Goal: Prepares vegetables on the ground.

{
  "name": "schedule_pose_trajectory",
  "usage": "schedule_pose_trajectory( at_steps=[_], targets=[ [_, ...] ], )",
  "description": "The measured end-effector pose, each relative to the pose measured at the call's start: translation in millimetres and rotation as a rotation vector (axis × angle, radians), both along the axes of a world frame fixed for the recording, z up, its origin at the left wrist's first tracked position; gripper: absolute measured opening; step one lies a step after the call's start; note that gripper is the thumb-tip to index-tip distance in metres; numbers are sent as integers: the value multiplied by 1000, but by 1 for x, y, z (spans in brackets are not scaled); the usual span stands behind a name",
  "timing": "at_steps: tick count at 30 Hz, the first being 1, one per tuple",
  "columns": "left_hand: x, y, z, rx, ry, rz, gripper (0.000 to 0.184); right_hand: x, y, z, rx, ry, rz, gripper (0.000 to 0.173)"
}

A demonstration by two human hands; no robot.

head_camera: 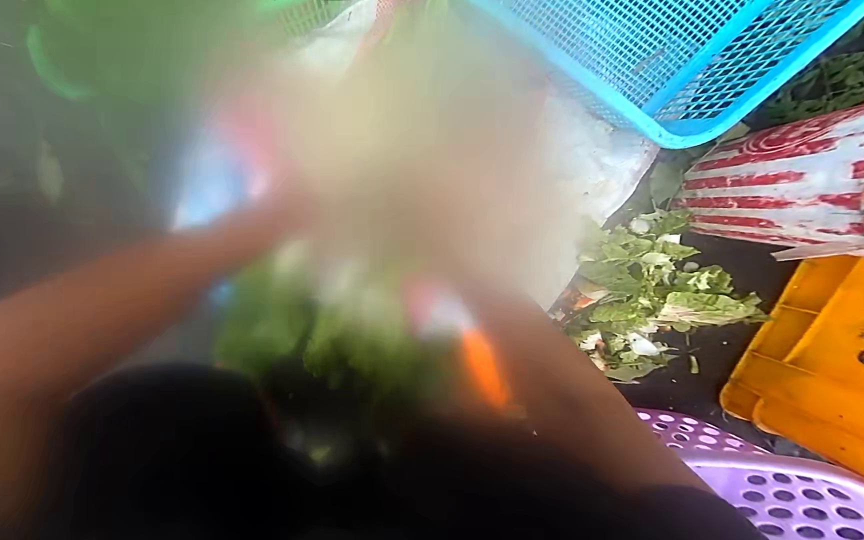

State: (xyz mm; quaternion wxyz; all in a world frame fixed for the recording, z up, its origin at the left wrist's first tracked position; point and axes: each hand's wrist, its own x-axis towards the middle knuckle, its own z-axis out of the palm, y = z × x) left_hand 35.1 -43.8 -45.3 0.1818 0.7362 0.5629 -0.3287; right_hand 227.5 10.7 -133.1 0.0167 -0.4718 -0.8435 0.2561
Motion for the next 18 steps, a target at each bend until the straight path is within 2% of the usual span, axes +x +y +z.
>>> schedule_pose_trajectory(
  at_steps=[2,3,7,11,14,16,18],
  targets=[
    [9,22,-37,372,-273,-32,29,1,7,-10,-42,36,-60,26],
    [17,35,-53,437,-349,19,33,6,8,-13,-52,92,-110,23],
    [51,75,-80,242,-279,314,45,44,-1,-9,-115,269,-310,23],
    [68,75,-83,200,-254,458,50,77,-29,-4,-224,360,-468,24],
    [74,69,-87,157,-378,793,47,89,-42,2,-430,437,-569,27],
    [73,51,-120,315,-554,988,54,95,-48,3,-536,525,-595,29],
    [78,32,-135,378,-779,1157,59,108,-56,2,-553,603,-605,32]
  ],
)
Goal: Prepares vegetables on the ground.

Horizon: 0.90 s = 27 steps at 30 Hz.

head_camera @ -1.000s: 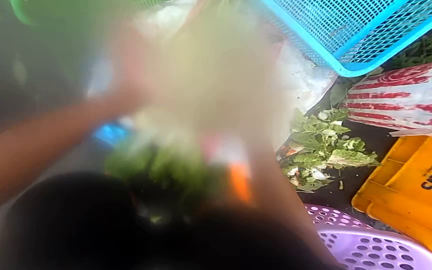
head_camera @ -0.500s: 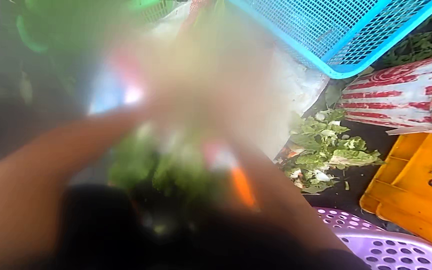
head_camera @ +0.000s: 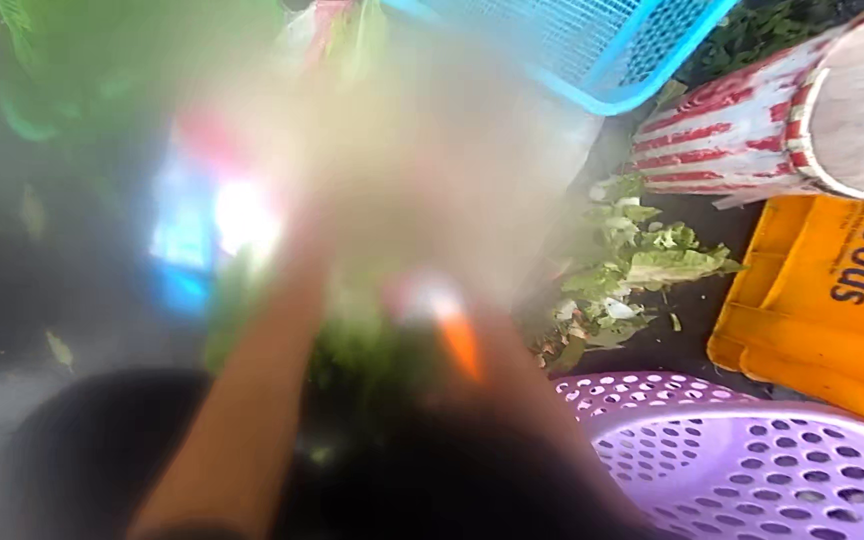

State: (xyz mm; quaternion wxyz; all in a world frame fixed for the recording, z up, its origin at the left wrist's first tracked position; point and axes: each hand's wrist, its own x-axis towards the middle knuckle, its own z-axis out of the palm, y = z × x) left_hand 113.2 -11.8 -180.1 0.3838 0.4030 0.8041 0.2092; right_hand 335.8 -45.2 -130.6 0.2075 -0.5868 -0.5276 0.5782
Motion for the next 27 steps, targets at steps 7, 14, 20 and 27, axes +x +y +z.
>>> schedule_pose_trajectory(
  at_steps=[7,14,20,27],
  targets=[
    [64,-20,84,462,-401,-16,33,64,-4,18,288,55,-142,23],
    [125,-10,128,313,33,-850,37,163,-16,75,334,-244,-314,29],
    [135,-37,97,33,-666,-614,29,219,-47,67,224,-821,-562,31],
    [154,-50,97,177,-347,-776,28,140,-78,78,468,-709,-227,40]
  ],
)
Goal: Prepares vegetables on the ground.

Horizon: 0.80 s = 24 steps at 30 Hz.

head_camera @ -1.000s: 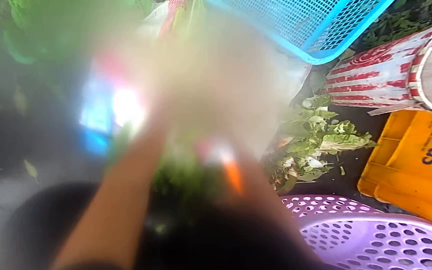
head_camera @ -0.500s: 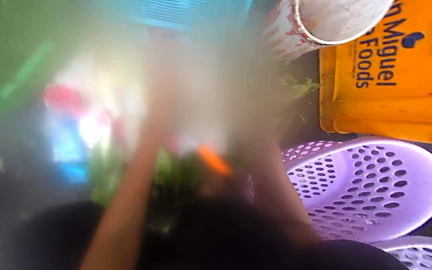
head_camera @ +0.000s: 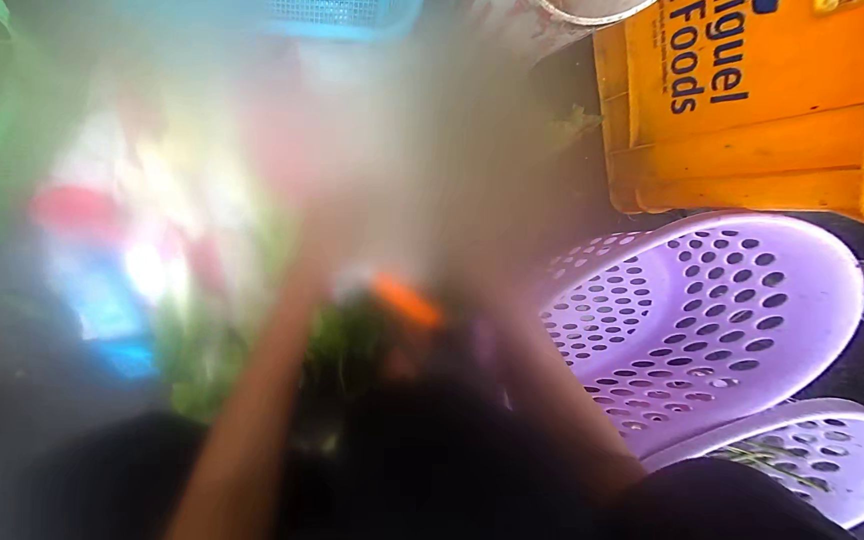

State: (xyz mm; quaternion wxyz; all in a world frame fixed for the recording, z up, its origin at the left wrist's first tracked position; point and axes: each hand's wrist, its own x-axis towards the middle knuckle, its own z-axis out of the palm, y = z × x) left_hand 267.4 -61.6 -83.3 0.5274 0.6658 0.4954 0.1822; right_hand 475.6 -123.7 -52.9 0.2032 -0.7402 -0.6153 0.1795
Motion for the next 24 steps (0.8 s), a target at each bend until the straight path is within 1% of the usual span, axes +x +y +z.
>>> schedule_pose_trajectory(
  at_steps=[2,4,5,6,8,9,12,14,15,16,19,21,22,23,24],
  targets=[
    [3,0,3,238,195,-109,26,-19,-2,-3,65,81,132,31],
    [4,0,6,384,332,-181,24,-22,2,-35,148,105,187,24],
    [4,-1,8,429,375,-204,23,-20,5,-45,153,124,203,22],
    [3,-1,9,458,391,-222,22,-19,8,-46,117,169,214,21],
    [0,-2,8,482,377,-262,22,-17,11,-32,6,267,221,18],
    [0,-3,6,483,353,-274,24,-16,11,-28,-16,293,223,16],
    [2,-7,2,468,337,-311,25,-19,3,-34,-1,322,197,12],
    [8,-12,0,506,380,-302,26,-22,-3,-39,-19,398,94,10],
    [12,-15,-2,528,401,-273,26,-23,-5,-38,-51,491,9,10],
    [16,-18,-4,539,404,-224,27,-24,-6,-37,-99,630,-98,10],
    [27,-25,-5,491,365,-73,25,-32,-6,-47,-159,1212,-423,14],
    [30,-30,-5,435,290,13,24,-37,-6,-52,-189,1534,-594,20],
    [30,-32,-6,386,251,52,24,-39,-6,-54,-224,1642,-630,22],
    [28,-34,-6,300,200,104,24,-40,-7,-53,-256,1693,-635,21],
    [28,-35,-5,177,120,179,25,-43,-10,-52,-270,1668,-610,19]
  ],
)
